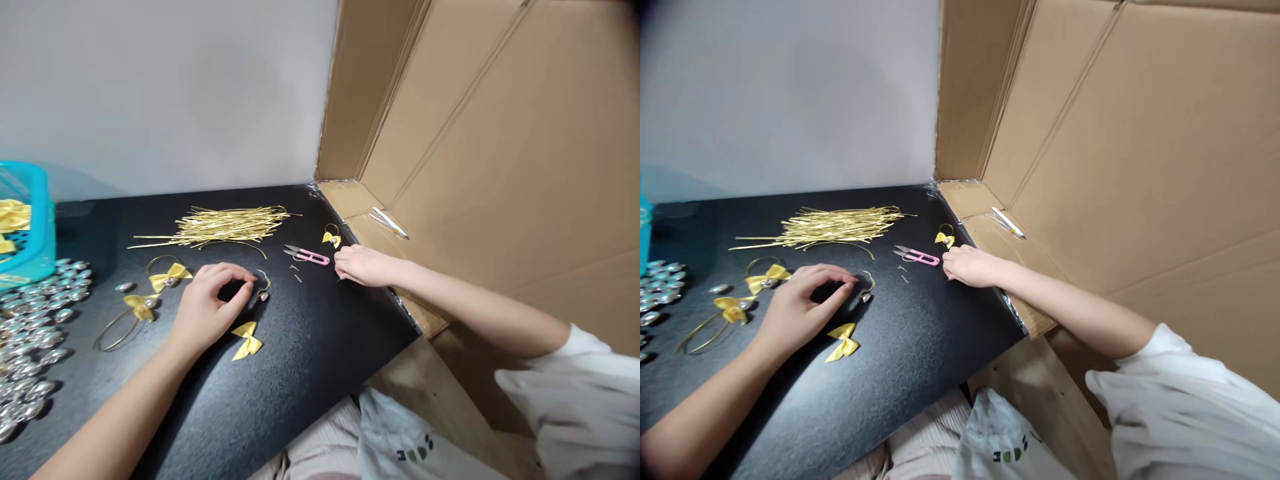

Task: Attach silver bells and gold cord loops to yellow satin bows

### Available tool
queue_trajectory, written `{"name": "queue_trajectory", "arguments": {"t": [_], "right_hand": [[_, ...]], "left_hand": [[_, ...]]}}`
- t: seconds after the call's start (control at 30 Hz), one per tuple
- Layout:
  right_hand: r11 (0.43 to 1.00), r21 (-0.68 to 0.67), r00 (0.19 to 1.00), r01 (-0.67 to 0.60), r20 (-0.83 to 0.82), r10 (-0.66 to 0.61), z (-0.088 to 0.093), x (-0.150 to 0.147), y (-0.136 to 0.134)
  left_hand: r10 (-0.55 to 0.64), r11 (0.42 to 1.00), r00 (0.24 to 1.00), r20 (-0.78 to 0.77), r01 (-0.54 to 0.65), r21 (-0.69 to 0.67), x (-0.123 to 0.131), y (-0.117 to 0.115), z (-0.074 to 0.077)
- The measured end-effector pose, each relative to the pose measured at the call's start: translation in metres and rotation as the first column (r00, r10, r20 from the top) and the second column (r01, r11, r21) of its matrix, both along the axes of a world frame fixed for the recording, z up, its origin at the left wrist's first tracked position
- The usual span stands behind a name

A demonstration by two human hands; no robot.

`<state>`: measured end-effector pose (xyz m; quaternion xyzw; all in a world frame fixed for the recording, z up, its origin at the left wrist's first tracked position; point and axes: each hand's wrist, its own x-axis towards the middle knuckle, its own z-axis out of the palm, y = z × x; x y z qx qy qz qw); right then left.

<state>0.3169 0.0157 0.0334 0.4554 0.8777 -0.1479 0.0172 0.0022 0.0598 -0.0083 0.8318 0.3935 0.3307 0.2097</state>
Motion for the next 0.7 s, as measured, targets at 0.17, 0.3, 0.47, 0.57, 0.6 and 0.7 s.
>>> {"name": "queue_trajectory", "arguments": {"t": [0.17, 0.3, 0.47, 0.57, 0.6, 0.7], "right_hand": [[0.988, -0.051, 0.966, 0.148, -0.207, -0.155, 0.008, -0.005, 0.005], [0.965, -0.136, 0.842, 0.222, -0.472, -0.26, 0.041, -0.031, 0.017], [0.844, -0.531, 0.215, -0.077, -0.835, -0.506, 0.093, -0.09, 0.023], [0.81, -0.558, 0.059, -0.179, -0.828, -0.557, 0.115, -0.116, 0.025], [0.81, -0.558, 0.022, -0.181, -0.826, -0.564, 0.121, -0.119, 0.027], [0.84, -0.536, -0.057, -0.079, -0.839, -0.541, 0.132, -0.106, 0.046]], "left_hand": [[0.006, 1.0, 1.0, -0.001, -0.006, 0.006, -0.002, 0.001, 0.001], [-0.005, 0.992, 0.997, 0.073, 0.015, -0.126, 0.015, -0.01, 0.013], [-0.12, 0.729, 0.801, 0.586, 0.472, -0.496, 0.074, -0.035, 0.045], [-0.095, 0.481, 0.579, 0.81, 0.739, -0.472, 0.092, -0.045, 0.063], [-0.045, 0.406, 0.537, 0.843, 0.78, -0.475, 0.091, -0.049, 0.067], [0.277, 0.256, 0.418, 0.865, 0.836, -0.486, 0.074, -0.061, 0.075]]}}
